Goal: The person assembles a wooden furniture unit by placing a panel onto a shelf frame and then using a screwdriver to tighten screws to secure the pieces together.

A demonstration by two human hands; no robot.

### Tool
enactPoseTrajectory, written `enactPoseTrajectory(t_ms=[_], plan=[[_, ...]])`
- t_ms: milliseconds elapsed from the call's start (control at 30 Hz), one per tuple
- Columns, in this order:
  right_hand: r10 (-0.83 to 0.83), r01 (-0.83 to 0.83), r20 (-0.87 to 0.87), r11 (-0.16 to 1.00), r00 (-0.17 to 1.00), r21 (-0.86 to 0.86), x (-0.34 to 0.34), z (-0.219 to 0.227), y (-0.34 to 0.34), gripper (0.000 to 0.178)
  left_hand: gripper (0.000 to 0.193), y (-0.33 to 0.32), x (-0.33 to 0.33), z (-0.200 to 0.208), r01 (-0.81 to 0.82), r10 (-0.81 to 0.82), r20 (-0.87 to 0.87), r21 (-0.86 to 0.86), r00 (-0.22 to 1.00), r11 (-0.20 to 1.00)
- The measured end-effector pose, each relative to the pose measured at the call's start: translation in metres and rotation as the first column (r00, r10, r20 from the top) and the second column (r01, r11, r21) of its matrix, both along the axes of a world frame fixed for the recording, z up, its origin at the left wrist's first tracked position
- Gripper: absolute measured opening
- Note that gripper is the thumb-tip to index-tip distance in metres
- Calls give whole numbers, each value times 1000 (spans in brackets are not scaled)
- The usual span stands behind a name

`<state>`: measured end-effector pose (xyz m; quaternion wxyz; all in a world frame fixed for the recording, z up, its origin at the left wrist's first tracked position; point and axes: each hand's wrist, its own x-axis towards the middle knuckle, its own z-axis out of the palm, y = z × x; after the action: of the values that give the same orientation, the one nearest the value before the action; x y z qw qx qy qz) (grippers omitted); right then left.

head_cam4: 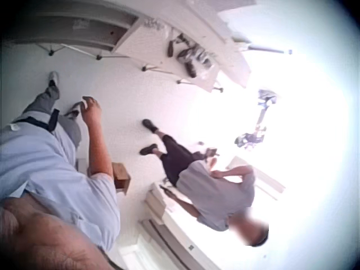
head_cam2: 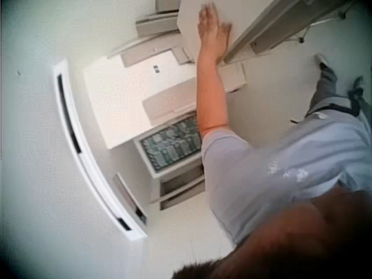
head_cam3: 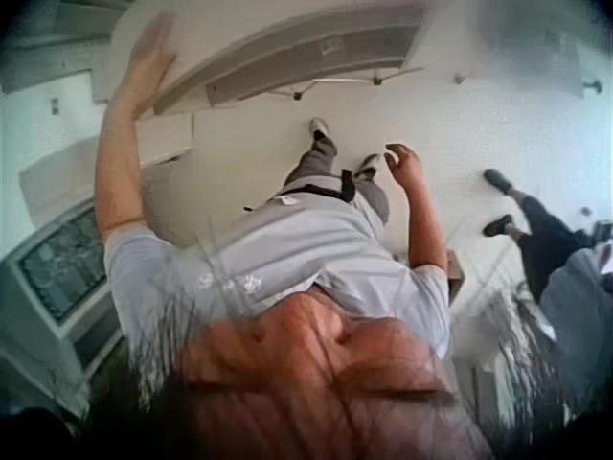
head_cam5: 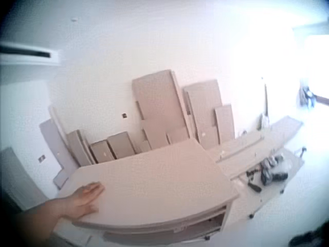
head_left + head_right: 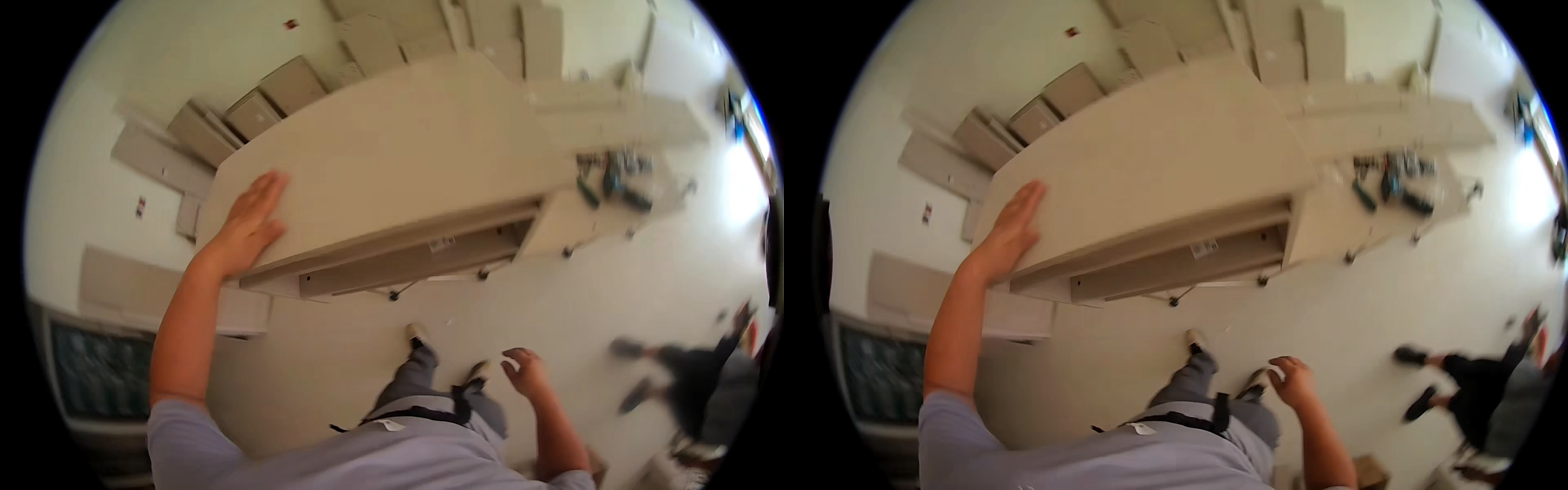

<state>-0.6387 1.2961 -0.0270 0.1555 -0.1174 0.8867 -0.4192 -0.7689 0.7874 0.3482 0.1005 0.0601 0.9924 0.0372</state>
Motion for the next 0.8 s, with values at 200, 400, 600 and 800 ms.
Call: enactPoseTrajectory(t_ms=[200,400,600,800], plan=[[-138,117,434,990,890,74,138,-134,-2,32,83,-2,8,-23,-235,206,118,358,971,904],[-4,-71,573,992,820,108,181,-195,-24,36,47,-24,11,-10,-453,452,94,371,887,811],[-50,56,515,998,856,3,134,-189,-46,35,51,-48,16,-7,-444,452,93,440,887,781],[-91,253,413,899,906,-358,10,-115,-80,37,77,-44,12,-12,-363,344,129,467,930,807]])
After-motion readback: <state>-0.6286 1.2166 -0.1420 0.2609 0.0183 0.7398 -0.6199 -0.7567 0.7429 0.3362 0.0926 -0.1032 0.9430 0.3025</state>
